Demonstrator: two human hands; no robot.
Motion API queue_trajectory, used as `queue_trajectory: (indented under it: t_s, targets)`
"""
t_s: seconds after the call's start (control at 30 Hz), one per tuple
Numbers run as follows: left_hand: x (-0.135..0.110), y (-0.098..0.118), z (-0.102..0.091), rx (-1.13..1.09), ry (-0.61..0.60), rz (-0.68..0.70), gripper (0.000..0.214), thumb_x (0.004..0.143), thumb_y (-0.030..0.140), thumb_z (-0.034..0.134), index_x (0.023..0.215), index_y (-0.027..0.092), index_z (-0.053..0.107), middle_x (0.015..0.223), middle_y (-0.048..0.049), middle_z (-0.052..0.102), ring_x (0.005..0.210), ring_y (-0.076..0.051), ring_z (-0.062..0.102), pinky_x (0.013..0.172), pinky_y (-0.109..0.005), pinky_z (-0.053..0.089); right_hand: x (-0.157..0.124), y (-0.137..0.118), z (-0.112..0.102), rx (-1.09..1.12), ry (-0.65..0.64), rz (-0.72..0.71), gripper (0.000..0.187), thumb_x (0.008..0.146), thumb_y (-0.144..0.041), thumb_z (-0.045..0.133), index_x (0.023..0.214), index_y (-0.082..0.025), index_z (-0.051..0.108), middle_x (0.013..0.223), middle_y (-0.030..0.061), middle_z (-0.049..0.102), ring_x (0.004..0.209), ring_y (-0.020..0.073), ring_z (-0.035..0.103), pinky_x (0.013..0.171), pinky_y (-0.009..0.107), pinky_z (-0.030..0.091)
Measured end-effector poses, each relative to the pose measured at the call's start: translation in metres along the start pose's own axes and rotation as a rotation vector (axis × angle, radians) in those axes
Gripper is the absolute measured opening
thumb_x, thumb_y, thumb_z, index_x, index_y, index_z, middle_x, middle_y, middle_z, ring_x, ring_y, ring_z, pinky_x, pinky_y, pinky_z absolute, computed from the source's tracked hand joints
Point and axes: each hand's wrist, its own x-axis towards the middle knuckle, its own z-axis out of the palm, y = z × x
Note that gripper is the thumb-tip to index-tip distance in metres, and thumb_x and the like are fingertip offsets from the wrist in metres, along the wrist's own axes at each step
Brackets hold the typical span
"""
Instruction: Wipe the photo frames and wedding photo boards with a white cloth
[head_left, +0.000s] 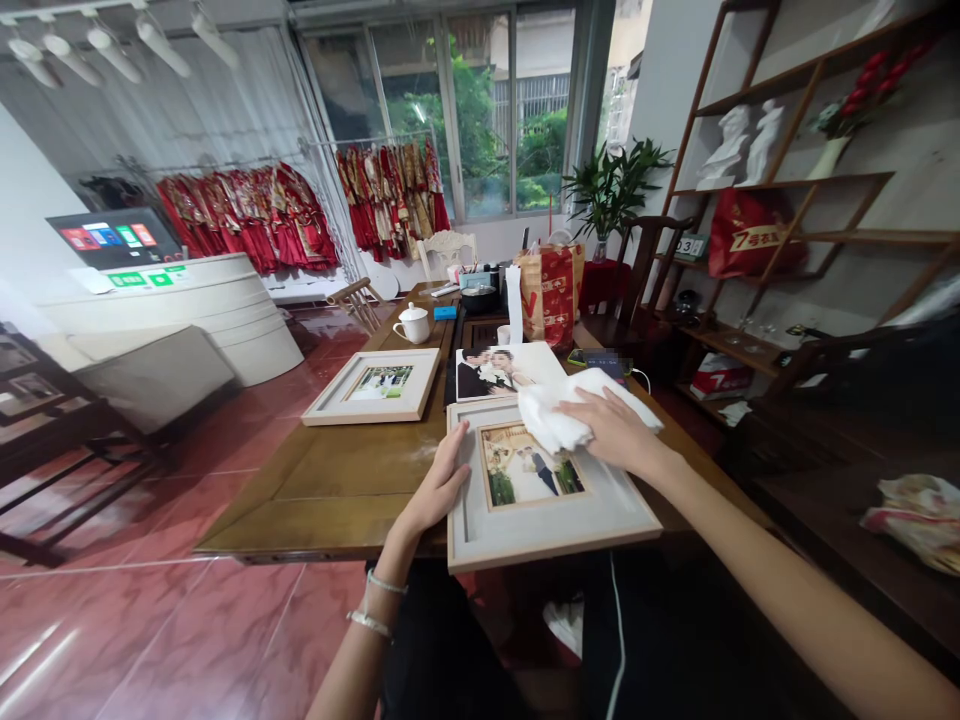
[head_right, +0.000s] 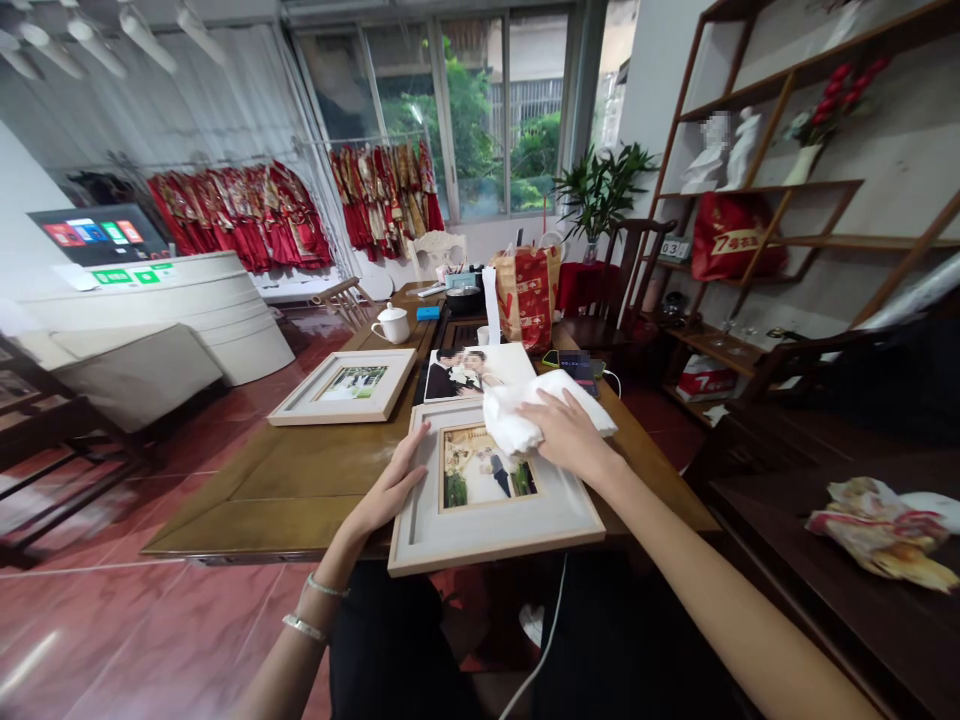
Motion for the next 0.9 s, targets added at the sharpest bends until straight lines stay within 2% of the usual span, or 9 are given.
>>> queue_trajectory:
  t_s: [0.1,0.23,0.33,0.47,0.57,0.63,0.73,0.9]
  targets:
    - [0.0,0.0,0.0,0.007,-0.005,-0.003,0.058,0.09,0.018,0.037,0.144,0.027,0.018,0.153,-0.0019,0.017,0.141,-0.021,0.011,0.116,-0.039,0.008,0.025,0.003,0.018,-0.054,0.129,-0.002,0.061,0.071,-0.012,0.049,0.131,-0.022,0.048,0.135,0.0052,0.05,0.133,0.0265,0.03,0.11,0.052,0.016]
    - [0.0,0.0,0.0,0.002,0.001,-0.001,0.058,0.089,0.017,0.037,0.144,0.026,0.019,0.153,-0.0023,0.018,0.141,-0.021,0.012,0.116,-0.038,0.007,0.03,-0.004,0.027,-0.037,0.075,-0.035,0.061,0.066,-0.016,0.052,0.127,-0.021,0.053,0.137,0.0063,0.047,0.134,0.0287,0.027,0.11,0.057,0.005]
    - [0.0,0.0,0.001,-0.006,0.009,-0.003,0.058,0.09,0.018,0.037,0.144,0.026,0.02,0.152,-0.0021,0.019,0.141,-0.021,0.012,0.116,-0.038,0.006,0.009,-0.01,0.023,0.066,0.005,-0.084,0.065,0.06,-0.011,0.048,0.125,-0.022,0.055,0.134,0.0041,0.051,0.134,0.0256,0.029,0.111,0.054,0.004]
    - [0.0,-0.001,0.002,-0.002,0.013,0.001,0.058,0.089,0.016,0.037,0.144,0.026,0.021,0.152,-0.002,0.019,0.14,-0.021,0.013,0.116,-0.039,0.006,-0.036,-0.017,0.007,0.207,-0.104,-0.191,0.076,0.055,-0.007,0.045,0.128,-0.023,0.052,0.137,0.0022,0.048,0.135,0.0227,0.028,0.113,0.049,0.009]
    - [0.0,-0.001,0.002,-0.003,0.012,0.004,0.059,0.089,0.014,0.036,0.144,0.026,0.02,0.153,-0.0015,0.018,0.141,-0.02,0.012,0.116,-0.039,0.007,-0.065,-0.02,-0.002,0.276,-0.166,-0.27,0.077,0.057,-0.005,0.044,0.13,-0.028,0.049,0.137,-0.0015,0.048,0.134,0.0208,0.03,0.114,0.048,0.01]
    - [0.0,-0.001,0.002,-0.009,0.01,0.003,0.059,0.088,0.014,0.036,0.144,0.027,0.019,0.153,-0.0011,0.018,0.141,-0.02,0.012,0.116,-0.038,0.007,-0.073,-0.019,-0.003,0.262,-0.159,-0.309,0.072,0.062,-0.006,0.047,0.131,-0.029,0.048,0.135,-0.0021,0.05,0.134,0.0216,0.031,0.113,0.049,0.008]
    - [0.0,0.002,0.001,-0.015,0.007,0.001,0.059,0.088,0.014,0.036,0.144,0.026,0.02,0.152,-0.0013,0.019,0.141,-0.02,0.012,0.116,-0.038,0.007,-0.062,-0.011,0.003,0.164,-0.094,-0.32,0.067,0.066,-0.01,0.052,0.13,-0.029,0.049,0.135,-0.0005,0.049,0.134,0.0258,0.03,0.111,0.054,0.007]
    - [-0.001,0.005,0.0,-0.014,0.011,-0.022,0.058,0.087,0.013,0.037,0.143,0.025,0.024,0.151,-0.0031,0.023,0.14,-0.02,0.015,0.116,-0.038,0.007,-0.001,0.004,0.019,0.011,0.089,-0.156,0.06,0.069,-0.01,0.05,0.127,-0.027,0.052,0.134,0.0031,0.051,0.133,0.0267,0.03,0.109,0.057,0.01]
